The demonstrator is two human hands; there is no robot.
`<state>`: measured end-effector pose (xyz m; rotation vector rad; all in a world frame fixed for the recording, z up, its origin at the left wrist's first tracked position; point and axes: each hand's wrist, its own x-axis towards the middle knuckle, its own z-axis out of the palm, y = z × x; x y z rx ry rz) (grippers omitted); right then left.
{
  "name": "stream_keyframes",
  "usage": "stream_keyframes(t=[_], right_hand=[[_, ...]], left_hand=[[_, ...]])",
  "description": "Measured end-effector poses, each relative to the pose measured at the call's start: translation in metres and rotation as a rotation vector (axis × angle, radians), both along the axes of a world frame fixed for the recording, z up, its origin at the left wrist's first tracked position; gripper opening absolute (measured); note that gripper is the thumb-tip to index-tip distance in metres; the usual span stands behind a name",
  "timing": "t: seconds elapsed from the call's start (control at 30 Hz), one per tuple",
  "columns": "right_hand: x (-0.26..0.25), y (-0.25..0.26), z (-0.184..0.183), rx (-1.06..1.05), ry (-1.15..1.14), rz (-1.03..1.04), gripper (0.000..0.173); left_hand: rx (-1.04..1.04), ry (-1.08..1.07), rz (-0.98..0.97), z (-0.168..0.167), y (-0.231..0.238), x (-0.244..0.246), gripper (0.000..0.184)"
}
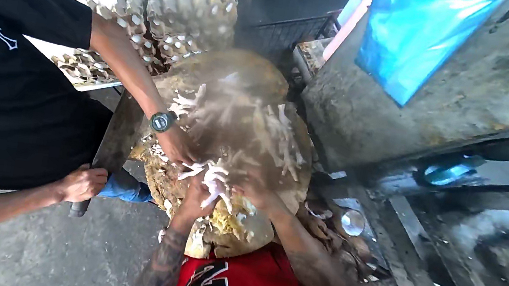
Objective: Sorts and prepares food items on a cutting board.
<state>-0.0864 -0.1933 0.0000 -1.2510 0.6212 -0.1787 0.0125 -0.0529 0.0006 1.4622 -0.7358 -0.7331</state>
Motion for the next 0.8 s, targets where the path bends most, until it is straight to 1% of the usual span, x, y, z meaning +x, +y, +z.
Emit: stream_keyframes(t=[0.1,0.17,0.2,0.27,0.33,0.4,0.47,0.53,0.57,0.6,0.63,0.67,0.7,0.73,0.77,0.8], right_hand=[[0.0,0.005,-0.008,-0.169,-0.043,-0.039,0.008],[0.002,0.006,-0.015,-0.354,-0.109,-0.039,0.012],[0.003,0.006,-0.016,-0.479,-0.129,-0.042,0.016],[0.006,0.004,-0.01,-0.706,-0.074,-0.009,0.023],[0.01,-0.001,-0.001,-0.765,0.027,0.117,0.027],[0.017,-0.007,0.007,-0.739,0.092,0.182,0.03],[0.023,-0.021,0.013,-0.729,0.155,0.117,0.029],[0.026,-0.051,0.008,-0.715,0.291,0.075,0.028],[0.024,-0.064,0.006,-0.698,0.392,0.153,0.027],[0.022,-0.073,0.007,-0.679,0.487,0.304,0.029],[0.021,-0.077,0.011,-0.647,0.566,0.476,0.042],[0.018,-0.076,0.017,-0.616,0.592,0.584,0.055],[0.011,-0.072,0.021,-0.576,0.537,0.587,0.057],[0.003,-0.066,0.022,-0.508,0.403,0.5,0.051],[-0.003,-0.056,0.022,-0.379,0.239,0.385,0.042],[-0.005,-0.042,0.021,-0.187,0.102,0.31,0.039]], left_hand=[[0.03,0.054,0.014,0.001,0.004,-0.003,0.022],[0.024,0.079,0.012,0.001,0.007,-0.005,0.02],[0.038,0.095,0.009,0.002,0.008,-0.008,0.02],[0.101,0.113,0.001,0.007,0.011,-0.017,0.021],[0.114,0.13,0.025,0.009,0.012,-0.026,0.02],[0.117,0.182,0.077,0.013,0.013,-0.027,0.019],[0.092,0.246,0.106,0.017,0.02,-0.025,0.02],[0.074,0.25,0.109,0.022,0.033,-0.026,0.024],[0.084,0.274,0.118,0.025,0.04,-0.028,0.027],[0.113,0.322,0.137,0.028,0.044,-0.026,0.032],[0.148,0.365,0.159,0.029,0.045,-0.022,0.039],[0.171,0.393,0.177,0.029,0.045,-0.019,0.042],[0.162,0.407,0.199,0.025,0.044,-0.016,0.041],[0.144,0.43,0.217,0.02,0.042,-0.014,0.038],[0.135,0.46,0.222,0.016,0.04,-0.014,0.038],[0.143,0.476,0.205,0.015,0.039,-0.014,0.038]])
